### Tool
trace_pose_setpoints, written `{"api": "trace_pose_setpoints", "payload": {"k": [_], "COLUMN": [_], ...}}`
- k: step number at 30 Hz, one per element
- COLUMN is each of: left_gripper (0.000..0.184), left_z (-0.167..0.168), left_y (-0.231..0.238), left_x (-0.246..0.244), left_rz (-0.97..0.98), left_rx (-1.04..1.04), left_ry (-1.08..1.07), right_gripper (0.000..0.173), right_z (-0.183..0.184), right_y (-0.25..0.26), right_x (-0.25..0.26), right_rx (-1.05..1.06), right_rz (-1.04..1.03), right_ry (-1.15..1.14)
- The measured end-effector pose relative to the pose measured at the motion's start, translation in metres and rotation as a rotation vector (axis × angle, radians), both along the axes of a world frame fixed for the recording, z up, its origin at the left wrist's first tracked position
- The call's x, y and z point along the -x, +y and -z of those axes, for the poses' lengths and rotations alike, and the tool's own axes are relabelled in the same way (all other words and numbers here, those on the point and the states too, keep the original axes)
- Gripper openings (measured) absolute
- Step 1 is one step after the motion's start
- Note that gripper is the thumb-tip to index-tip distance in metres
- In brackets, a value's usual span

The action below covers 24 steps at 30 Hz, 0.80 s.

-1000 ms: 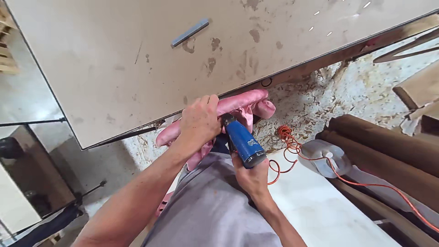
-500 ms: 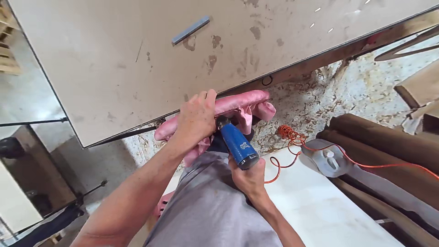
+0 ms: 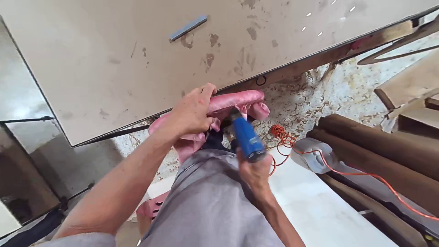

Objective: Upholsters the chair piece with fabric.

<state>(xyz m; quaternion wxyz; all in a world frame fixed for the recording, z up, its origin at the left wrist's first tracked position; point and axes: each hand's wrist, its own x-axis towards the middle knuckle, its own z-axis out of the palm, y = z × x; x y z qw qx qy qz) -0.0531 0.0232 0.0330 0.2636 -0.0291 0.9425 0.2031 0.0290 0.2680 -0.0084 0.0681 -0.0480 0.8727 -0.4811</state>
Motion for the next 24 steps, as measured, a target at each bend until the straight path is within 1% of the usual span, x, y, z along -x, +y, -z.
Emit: {"api": "trace_pose_setpoints", "payload": {"k": [1,3,4,5,6,8,10,12,15,16,17,19,21,23,24], "left_gripper": [0.078,0.071,0.063,0.056,0.053,0.053,0.057,0.055,0.050,0.051,0.051,0.052,0.051,0.053,0.054], "left_z": [-0.003,-0.001,0.003,0.008,0.012,0.018,0.021,0.022,0.021,0.021,0.020,0.018,0.017,0.018,0.017], "left_y": [-0.013,-0.039,-0.049,-0.055,-0.058,-0.058,-0.059,-0.061,-0.066,-0.069,-0.073,-0.083,-0.094,-0.105,-0.110], "left_x": [-0.004,-0.019,-0.030,-0.042,-0.052,-0.064,-0.070,-0.073,-0.081,-0.086,-0.090,-0.101,-0.111,-0.125,-0.129], "left_rz": [0.010,0.054,0.055,0.055,0.044,-0.013,-0.068,-0.082,-0.087,-0.091,-0.100,-0.127,-0.163,-0.194,-0.202], "left_rx": [-0.092,-0.171,-0.163,-0.137,-0.109,-0.067,-0.047,-0.043,-0.046,-0.042,-0.041,-0.041,-0.045,-0.044,-0.050], "left_ry": [-0.020,0.019,0.062,0.125,0.197,0.288,0.304,0.318,0.328,0.327,0.328,0.318,0.311,0.304,0.287], "right_gripper": [0.051,0.063,0.068,0.069,0.070,0.071,0.072,0.072,0.075,0.071,0.062,0.044,0.036,0.032,0.034], "right_z": [-0.006,-0.025,-0.036,-0.045,-0.055,-0.065,-0.057,-0.038,-0.011,-0.004,-0.001,-0.004,-0.001,0.024,0.039], "right_y": [0.009,0.027,0.035,0.042,0.046,0.038,0.013,-0.012,-0.044,-0.052,-0.058,-0.061,-0.053,-0.043,-0.039], "right_x": [0.010,0.048,0.072,0.099,0.128,0.189,0.249,0.295,0.333,0.336,0.334,0.308,0.260,0.197,0.167], "right_rx": [-0.047,-0.158,-0.204,-0.235,-0.270,-0.381,-0.492,-0.561,-0.609,-0.609,-0.587,-0.462,-0.261,-0.023,0.067], "right_rz": [0.042,0.058,0.025,-0.029,-0.088,-0.201,-0.259,-0.299,-0.364,-0.381,-0.387,-0.391,-0.415,-0.450,-0.469], "right_ry": [-0.020,-0.049,-0.056,-0.074,-0.099,-0.066,0.002,0.084,0.127,0.148,0.178,0.227,0.223,0.154,0.111]}}
